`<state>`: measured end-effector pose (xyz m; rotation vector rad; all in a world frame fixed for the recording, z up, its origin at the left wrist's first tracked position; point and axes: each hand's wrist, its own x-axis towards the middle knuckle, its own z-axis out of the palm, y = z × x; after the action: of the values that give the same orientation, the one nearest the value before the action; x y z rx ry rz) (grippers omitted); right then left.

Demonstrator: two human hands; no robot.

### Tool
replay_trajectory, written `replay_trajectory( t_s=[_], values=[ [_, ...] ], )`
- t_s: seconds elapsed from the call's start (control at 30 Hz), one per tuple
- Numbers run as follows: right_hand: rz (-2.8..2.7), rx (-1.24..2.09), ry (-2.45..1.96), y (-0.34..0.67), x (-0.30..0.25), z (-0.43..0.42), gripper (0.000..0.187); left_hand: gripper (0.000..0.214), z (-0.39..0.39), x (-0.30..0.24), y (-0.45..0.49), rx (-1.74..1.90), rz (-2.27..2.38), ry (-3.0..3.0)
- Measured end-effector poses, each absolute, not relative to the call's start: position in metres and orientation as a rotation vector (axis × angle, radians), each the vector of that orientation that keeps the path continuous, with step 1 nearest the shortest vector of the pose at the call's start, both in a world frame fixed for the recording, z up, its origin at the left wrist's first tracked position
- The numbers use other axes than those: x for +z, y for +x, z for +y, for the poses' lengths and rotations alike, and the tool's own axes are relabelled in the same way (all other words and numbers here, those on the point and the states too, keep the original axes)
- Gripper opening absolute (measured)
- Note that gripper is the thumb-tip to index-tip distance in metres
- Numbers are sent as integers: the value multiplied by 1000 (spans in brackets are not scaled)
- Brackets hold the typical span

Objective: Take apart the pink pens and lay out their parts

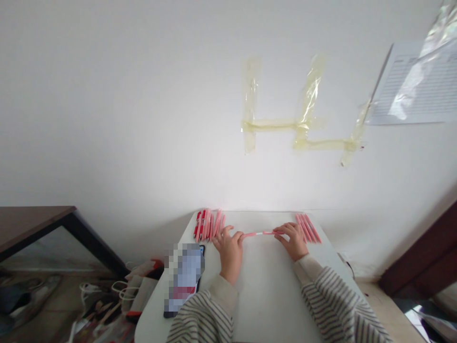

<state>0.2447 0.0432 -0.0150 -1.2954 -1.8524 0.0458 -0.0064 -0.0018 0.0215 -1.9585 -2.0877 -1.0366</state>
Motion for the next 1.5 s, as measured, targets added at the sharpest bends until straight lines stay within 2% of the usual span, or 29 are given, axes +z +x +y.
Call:
replay_trajectory(
  t_s=[0.47, 0.93, 1.13, 1.5],
  values=[
    [-1751, 46, -1271, 248, -15, 46, 33, 18, -1, 24, -8, -1150, -2103, -1870],
    [-1729, 69, -1245, 246, -13, 44, 35, 19, 4, 18, -12, -1219, -2053, -1768],
    [-1731, 103, -1218, 245, -13, 45, 34, 19, 7, 13, -11, -1075, -2102, -1697],
    [-1751, 97, -1213, 247, -17, 48, 33, 34, 1, 13, -8, -624, -2145, -1567]
  ],
)
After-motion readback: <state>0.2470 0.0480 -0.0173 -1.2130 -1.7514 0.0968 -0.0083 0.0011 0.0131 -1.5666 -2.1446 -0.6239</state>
